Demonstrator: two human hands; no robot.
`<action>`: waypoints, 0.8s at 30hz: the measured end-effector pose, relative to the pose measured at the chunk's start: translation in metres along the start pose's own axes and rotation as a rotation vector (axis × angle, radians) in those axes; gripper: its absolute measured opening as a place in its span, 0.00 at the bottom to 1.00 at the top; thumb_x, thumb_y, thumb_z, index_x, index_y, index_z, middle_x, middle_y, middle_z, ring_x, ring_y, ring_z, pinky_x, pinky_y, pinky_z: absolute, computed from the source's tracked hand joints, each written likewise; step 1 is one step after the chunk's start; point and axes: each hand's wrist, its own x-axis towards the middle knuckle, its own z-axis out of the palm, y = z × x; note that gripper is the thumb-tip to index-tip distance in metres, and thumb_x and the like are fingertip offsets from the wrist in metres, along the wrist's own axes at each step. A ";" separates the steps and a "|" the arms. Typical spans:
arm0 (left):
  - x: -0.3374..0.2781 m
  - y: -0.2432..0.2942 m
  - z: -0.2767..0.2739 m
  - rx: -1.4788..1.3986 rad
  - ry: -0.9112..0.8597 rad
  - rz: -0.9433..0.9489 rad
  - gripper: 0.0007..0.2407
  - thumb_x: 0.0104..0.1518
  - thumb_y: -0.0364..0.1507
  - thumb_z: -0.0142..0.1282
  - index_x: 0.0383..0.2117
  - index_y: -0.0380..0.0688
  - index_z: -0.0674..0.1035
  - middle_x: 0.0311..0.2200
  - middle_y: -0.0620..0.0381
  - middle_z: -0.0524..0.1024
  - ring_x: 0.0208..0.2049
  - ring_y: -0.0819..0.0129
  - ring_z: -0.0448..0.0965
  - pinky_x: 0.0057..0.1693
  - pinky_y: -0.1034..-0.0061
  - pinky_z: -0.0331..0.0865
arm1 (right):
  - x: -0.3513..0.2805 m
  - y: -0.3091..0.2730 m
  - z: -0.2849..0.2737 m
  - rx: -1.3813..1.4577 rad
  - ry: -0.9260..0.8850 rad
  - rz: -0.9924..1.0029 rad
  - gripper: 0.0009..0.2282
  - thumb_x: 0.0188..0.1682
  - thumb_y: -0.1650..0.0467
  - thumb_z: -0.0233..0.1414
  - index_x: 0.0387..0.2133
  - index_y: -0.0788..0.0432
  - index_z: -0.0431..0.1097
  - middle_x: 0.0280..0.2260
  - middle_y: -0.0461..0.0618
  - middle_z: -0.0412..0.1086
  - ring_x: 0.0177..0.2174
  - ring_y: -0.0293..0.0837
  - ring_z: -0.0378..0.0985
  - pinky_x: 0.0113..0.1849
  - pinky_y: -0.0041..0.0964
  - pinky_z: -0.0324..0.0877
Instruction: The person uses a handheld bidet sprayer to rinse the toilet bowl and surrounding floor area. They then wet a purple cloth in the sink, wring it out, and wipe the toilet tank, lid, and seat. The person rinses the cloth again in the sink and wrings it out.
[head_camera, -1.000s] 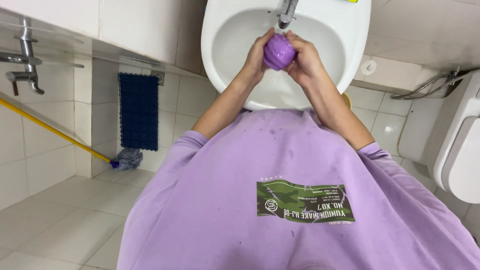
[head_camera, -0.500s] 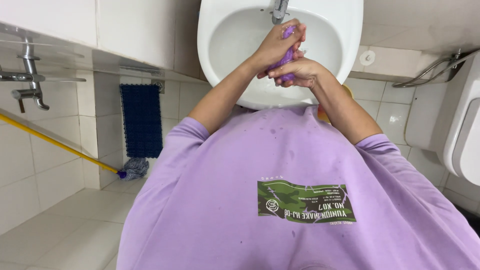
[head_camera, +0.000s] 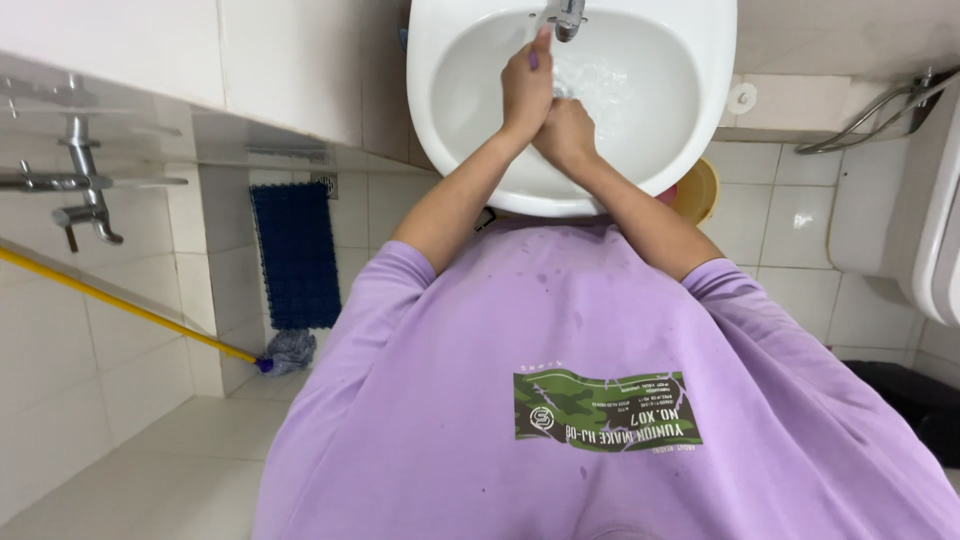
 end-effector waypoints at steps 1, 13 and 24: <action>-0.004 -0.010 -0.003 0.068 0.044 -0.024 0.26 0.68 0.49 0.36 0.16 0.43 0.68 0.13 0.57 0.63 0.19 0.65 0.65 0.32 0.64 0.63 | -0.002 -0.005 0.004 -0.238 0.010 -0.004 0.06 0.39 0.71 0.61 0.18 0.62 0.76 0.20 0.61 0.75 0.21 0.57 0.77 0.24 0.49 0.71; -0.088 -0.004 -0.034 -0.201 -0.083 -0.187 0.18 0.67 0.46 0.45 0.35 0.41 0.74 0.25 0.56 0.75 0.28 0.68 0.77 0.41 0.70 0.75 | -0.058 -0.063 -0.037 -0.218 -0.379 0.263 0.24 0.36 0.60 0.68 0.39 0.65 0.73 0.38 0.60 0.74 0.37 0.55 0.78 0.38 0.48 0.74; -0.198 0.133 0.106 -0.482 -0.586 0.340 0.16 0.77 0.41 0.36 0.58 0.45 0.70 0.52 0.51 0.79 0.58 0.65 0.76 0.68 0.72 0.65 | -0.230 0.008 -0.229 0.056 0.251 0.196 0.17 0.45 0.70 0.68 0.46 0.57 0.74 0.61 0.50 0.60 0.57 0.50 0.68 0.55 0.45 0.69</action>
